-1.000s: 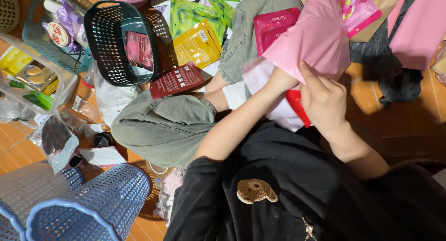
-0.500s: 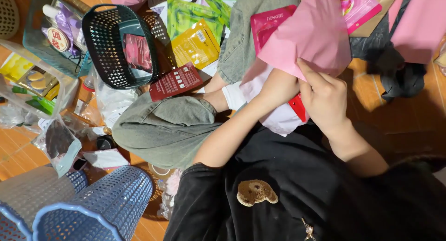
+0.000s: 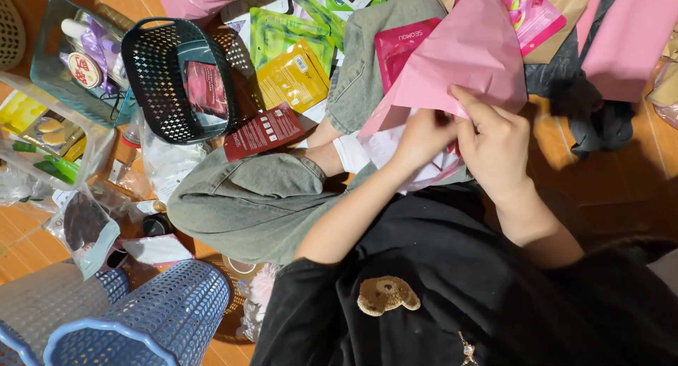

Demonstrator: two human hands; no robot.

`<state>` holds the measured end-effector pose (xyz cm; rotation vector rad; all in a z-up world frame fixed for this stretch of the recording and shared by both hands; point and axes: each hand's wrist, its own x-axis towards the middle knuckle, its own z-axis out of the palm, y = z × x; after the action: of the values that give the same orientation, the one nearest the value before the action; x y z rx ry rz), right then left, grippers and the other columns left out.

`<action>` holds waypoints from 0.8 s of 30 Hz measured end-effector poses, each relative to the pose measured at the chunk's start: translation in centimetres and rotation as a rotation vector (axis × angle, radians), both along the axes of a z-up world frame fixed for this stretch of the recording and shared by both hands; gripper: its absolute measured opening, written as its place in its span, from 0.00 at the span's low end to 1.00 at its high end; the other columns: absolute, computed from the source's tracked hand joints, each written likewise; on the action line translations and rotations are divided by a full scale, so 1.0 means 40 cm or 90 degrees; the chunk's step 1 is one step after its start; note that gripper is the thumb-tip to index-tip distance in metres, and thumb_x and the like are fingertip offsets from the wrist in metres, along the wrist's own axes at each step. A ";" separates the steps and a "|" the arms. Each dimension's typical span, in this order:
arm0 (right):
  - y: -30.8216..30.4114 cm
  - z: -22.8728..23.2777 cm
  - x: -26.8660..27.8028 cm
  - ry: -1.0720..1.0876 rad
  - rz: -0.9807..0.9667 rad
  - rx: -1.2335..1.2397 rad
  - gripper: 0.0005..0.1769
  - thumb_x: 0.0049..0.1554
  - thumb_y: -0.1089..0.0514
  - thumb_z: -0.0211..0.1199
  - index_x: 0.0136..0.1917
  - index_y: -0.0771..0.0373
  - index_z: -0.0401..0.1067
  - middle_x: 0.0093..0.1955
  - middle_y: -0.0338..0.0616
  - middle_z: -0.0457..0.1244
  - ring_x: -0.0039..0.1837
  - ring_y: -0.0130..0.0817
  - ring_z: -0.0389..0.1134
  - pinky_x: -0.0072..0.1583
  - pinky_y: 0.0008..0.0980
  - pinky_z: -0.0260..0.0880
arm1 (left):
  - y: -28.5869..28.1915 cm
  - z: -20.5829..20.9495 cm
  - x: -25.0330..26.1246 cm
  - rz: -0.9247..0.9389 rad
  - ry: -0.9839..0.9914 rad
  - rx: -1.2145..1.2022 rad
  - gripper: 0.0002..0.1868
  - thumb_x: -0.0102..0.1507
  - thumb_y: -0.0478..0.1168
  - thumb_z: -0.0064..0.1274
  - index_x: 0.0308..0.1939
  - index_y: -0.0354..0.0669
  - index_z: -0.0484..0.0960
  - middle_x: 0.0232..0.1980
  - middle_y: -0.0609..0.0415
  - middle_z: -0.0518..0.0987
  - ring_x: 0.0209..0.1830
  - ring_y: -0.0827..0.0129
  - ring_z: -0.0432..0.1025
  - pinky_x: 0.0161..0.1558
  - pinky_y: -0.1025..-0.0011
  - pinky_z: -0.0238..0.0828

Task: The person sorts through facial mask packets on the floor and places them into a pink mailing bag, then writes on the bag with a marker.

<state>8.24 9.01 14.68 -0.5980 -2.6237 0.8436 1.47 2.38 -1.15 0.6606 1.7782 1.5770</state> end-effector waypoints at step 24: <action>-0.007 -0.007 0.007 -0.021 0.070 -0.056 0.12 0.70 0.65 0.62 0.65 0.61 0.79 0.43 0.52 0.67 0.40 0.31 0.66 0.48 0.28 0.66 | -0.605 0.032 -0.554 -0.318 0.325 -0.782 0.53 0.45 0.58 0.74 0.68 0.49 0.64 0.67 0.37 0.65 0.62 0.35 0.65 0.53 0.43 0.67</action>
<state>8.51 8.71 14.40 -0.4978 -2.6808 0.9953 -20.68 -21.83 0.13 0.7744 2.2428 -0.1568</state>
